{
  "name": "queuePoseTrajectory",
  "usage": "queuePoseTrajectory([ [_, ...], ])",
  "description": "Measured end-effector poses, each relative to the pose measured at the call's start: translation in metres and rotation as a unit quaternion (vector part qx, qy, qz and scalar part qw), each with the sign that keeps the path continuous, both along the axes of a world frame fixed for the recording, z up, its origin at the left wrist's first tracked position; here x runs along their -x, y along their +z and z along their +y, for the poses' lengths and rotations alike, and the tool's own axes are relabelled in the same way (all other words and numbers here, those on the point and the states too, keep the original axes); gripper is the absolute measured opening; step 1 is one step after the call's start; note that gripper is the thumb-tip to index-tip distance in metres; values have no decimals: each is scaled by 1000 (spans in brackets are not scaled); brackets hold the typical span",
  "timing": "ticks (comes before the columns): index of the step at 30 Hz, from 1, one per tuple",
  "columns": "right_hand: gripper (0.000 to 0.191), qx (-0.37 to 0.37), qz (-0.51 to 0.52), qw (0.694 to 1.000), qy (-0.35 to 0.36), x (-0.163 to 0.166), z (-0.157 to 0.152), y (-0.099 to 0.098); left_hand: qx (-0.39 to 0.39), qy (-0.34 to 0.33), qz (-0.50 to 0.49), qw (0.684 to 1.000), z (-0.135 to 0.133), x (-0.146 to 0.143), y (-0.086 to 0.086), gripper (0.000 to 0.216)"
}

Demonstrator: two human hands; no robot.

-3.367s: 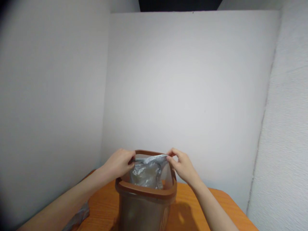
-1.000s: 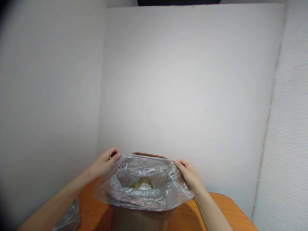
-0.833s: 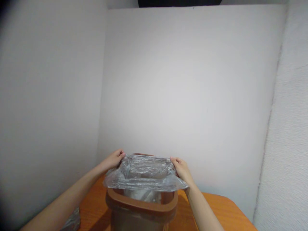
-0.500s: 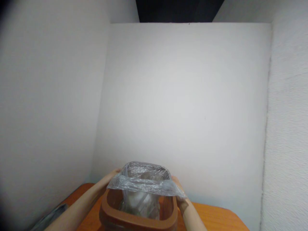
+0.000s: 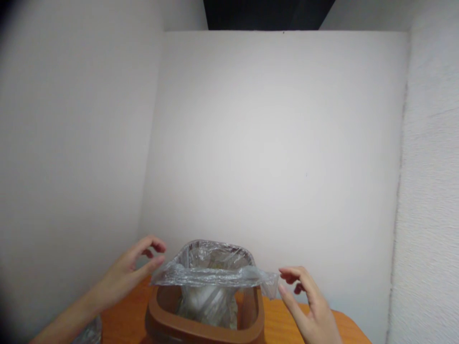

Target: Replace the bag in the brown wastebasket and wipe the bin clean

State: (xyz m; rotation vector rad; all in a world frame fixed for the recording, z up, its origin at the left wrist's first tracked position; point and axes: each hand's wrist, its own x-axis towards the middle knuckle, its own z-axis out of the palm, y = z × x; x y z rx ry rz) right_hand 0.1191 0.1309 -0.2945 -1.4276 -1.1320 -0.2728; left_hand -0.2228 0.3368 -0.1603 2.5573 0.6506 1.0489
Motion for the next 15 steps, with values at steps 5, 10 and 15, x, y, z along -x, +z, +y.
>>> queuePoseTrajectory([
  [5, 27, 8, -174, 984, -44, 20, 2, 20, -124, -37, 127, 983, -47, -16, 20, 29],
  [10, 7, 4, -252, 966, -63, 34, -2, 21, -251, 17, 142, 957, -48, -10, 12, 8],
  [15, 24, -87, -331, 936, -81, 40, -30, -3, -464, -24, 62, 883, -65, 30, -8, 22],
])
